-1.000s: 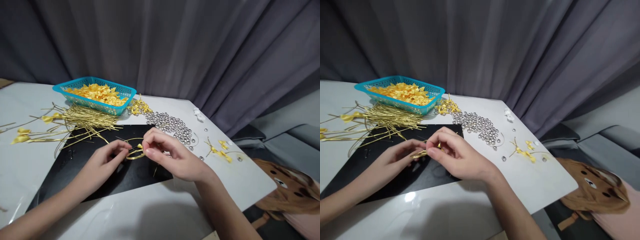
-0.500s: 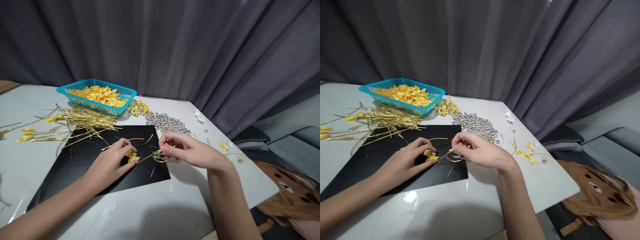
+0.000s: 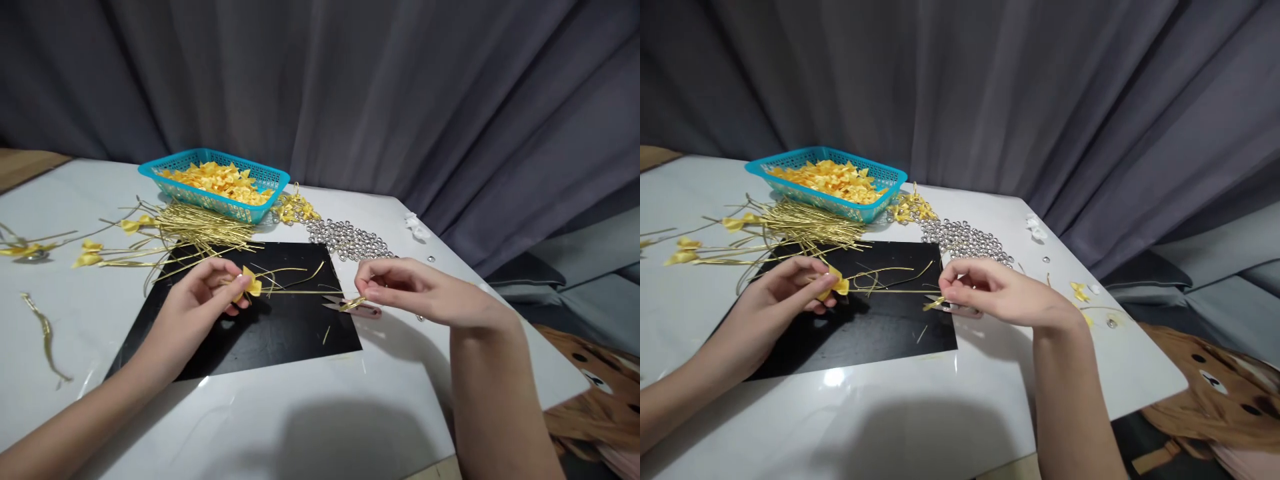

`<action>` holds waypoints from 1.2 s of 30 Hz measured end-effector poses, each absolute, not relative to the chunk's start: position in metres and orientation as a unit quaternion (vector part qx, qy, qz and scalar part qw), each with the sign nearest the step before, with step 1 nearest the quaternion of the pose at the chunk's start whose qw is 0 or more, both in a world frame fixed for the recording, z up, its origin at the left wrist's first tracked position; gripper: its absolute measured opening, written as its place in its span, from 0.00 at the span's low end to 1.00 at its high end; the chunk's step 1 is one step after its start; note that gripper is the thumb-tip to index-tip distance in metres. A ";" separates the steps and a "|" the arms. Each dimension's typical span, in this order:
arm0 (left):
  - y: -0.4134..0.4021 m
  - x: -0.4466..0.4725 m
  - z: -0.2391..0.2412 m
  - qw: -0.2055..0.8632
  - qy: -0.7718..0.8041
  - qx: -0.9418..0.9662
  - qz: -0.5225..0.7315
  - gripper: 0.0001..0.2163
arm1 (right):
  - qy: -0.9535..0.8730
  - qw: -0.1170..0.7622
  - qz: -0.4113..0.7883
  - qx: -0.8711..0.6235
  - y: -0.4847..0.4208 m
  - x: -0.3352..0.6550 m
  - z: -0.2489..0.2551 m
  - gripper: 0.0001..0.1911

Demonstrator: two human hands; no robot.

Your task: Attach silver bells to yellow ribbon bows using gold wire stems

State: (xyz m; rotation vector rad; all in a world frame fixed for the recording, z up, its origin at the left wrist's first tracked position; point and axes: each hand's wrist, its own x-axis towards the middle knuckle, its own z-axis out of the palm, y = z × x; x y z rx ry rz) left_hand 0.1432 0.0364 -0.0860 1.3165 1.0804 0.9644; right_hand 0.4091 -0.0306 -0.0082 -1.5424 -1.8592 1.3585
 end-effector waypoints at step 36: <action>0.037 0.140 -0.096 0.621 0.493 0.557 0.248 0.09 | -0.416 0.575 0.492 -0.504 -0.016 0.390 -0.020 0.03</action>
